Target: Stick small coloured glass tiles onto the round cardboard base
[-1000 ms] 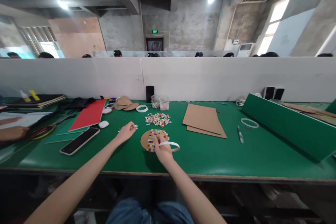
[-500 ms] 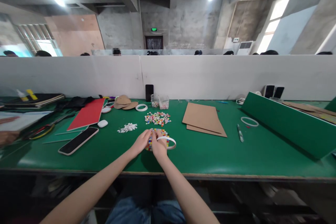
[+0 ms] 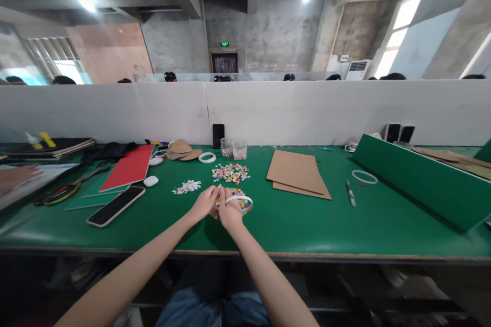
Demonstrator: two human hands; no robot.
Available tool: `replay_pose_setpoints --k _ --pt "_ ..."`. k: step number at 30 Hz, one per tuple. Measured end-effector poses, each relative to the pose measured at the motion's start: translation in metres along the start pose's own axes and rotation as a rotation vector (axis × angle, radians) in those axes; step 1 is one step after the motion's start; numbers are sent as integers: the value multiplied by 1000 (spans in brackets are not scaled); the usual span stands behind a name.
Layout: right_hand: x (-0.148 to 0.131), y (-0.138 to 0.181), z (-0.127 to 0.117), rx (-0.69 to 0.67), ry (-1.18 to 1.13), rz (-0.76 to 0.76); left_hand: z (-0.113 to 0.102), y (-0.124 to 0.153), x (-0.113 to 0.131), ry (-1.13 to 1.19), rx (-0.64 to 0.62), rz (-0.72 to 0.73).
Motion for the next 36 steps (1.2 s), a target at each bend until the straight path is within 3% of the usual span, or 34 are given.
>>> replay_pose_setpoints --k 5,12,16,26,30,36 --pt "13 2 -3 -10 128 -55 -8 -5 -16 -102 -56 -13" --pt "27 9 -9 13 335 -237 -18 -4 -29 -293 -262 31" --pt "33 14 -3 36 423 -329 -13 -2 -28 -443 -374 63" --pt "44 17 8 53 538 -392 6 -5 -12 -786 -580 97" --pt "45 16 10 49 566 -388 9 -3 -8 -876 -563 64" --pt "45 16 10 39 583 -374 13 4 -11 -954 -420 40"
Point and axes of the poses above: each hand's wrist, its own y-axis away from the middle knuckle, its own z-axis out of the palm, x = y × z, the point moved 4 cm from there along -y, towards the middle knuckle, and after that the axes turned 5 degrees about y, right-handed, at the moved point
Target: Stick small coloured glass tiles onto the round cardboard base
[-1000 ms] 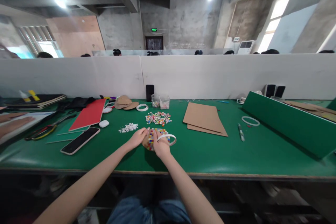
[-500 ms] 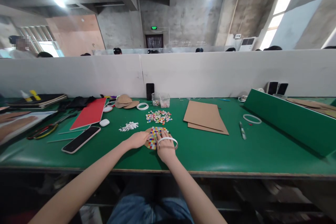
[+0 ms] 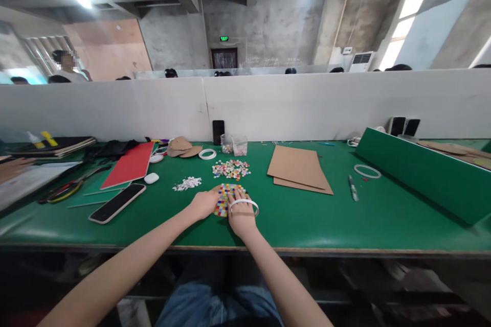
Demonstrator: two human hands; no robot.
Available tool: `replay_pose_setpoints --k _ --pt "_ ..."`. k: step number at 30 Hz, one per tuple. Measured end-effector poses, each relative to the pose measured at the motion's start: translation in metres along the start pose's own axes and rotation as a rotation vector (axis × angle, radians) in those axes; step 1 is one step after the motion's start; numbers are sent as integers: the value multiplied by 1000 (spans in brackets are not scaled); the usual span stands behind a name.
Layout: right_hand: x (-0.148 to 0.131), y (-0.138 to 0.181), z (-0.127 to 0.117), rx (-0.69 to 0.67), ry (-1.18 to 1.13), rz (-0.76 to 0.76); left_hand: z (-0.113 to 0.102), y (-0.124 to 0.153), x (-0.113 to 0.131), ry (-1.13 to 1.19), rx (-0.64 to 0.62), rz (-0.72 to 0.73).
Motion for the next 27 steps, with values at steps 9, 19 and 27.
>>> replay_pose_setpoints --k 9,19,27 --pt "-1 -1 -3 -16 4 12 6 0 0 28 83 -9" --pt "1 -1 -1 -33 0 12 17 -6 3 62 73 -131" --pt "5 0 -6 -38 -21 -11 15 -8 6 102 52 -79"
Point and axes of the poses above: each hand's wrist, its own y-axis away from the middle knuckle, its own z-axis out of the palm, x = y × z, the point moved 4 cm from there along -y, towards the middle knuckle, and after that the axes turned 5 degrees about y, right-handed, at the moved point
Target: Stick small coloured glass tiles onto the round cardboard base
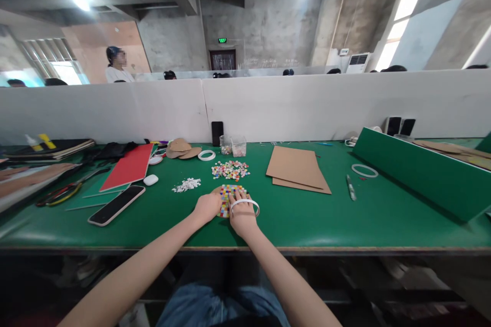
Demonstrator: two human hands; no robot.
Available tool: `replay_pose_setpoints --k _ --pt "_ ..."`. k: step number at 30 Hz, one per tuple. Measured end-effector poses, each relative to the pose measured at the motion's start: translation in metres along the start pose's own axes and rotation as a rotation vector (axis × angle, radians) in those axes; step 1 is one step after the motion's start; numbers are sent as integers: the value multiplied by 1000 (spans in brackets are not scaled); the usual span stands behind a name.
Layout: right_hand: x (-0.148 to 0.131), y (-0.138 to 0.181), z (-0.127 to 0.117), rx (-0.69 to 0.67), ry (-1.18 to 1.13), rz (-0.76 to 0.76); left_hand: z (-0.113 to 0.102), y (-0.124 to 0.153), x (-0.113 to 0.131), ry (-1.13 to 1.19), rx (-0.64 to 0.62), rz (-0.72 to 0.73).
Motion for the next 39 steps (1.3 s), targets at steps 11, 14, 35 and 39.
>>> replay_pose_setpoints --k 11,14,35,39 --pt "16 16 -16 14 -45 -120 -42 -55 -10 22 101 -23" --pt "25 24 -16 31 -81 -150 -47 -73 0 -16 137 -15" --pt "30 28 -19 27 -110 -122 -36 -85 -4 14 103 52" --pt "29 28 -19 43 -99 -115 -32 -83 -1 88 84 97"
Point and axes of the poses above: each hand's wrist, its own y-axis away from the middle knuckle, its own z-axis out of the palm, x = y × z, the point moved 4 cm from there along -y, towards the middle knuckle, and after that the axes turned 5 degrees about y, right-handed, at the moved point
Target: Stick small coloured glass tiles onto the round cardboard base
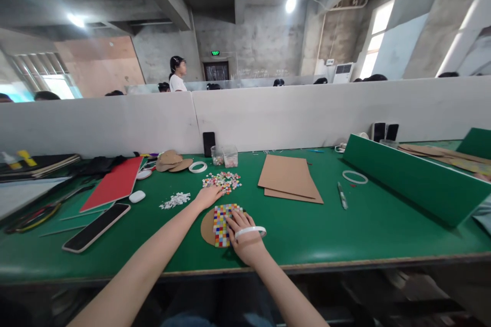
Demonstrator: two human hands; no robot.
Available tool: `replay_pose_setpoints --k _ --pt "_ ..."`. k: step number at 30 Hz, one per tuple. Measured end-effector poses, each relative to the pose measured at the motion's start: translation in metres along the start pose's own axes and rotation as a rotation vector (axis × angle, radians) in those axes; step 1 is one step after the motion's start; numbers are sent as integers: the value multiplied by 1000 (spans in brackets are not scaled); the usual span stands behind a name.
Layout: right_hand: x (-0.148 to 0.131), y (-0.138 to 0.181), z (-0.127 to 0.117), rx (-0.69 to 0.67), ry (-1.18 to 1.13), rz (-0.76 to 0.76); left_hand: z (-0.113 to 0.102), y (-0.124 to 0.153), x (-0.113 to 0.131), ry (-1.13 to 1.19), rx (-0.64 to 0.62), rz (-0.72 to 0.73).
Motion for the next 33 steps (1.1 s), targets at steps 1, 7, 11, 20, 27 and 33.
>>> replay_pose_setpoints --k 1,7,11,20,27,33 --pt "0 0 0 0 0 3 1 1 0 23 -1 11" --pt "0 1 1 -13 -8 3 2 4 -9 202 23 20" --pt "2 1 4 4 -1 -5 -3 3 -23 344 63 -54" --pt "-10 -19 11 -7 24 9 9 30 -30 670 210 -199" --pt "-18 -43 21 -7 53 70 23 86 -20 847 480 -211" --pt "-21 -50 29 -31 41 86 20 117 -17 889 521 -150"
Point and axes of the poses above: each hand's wrist, its own y-axis away from the middle knuckle, its own z-axis out of the palm, x = y × z, the point moved 4 cm from there along -y, towards the middle knuckle, and after that the axes turned 5 degrees about y, right-handed, at the moved point
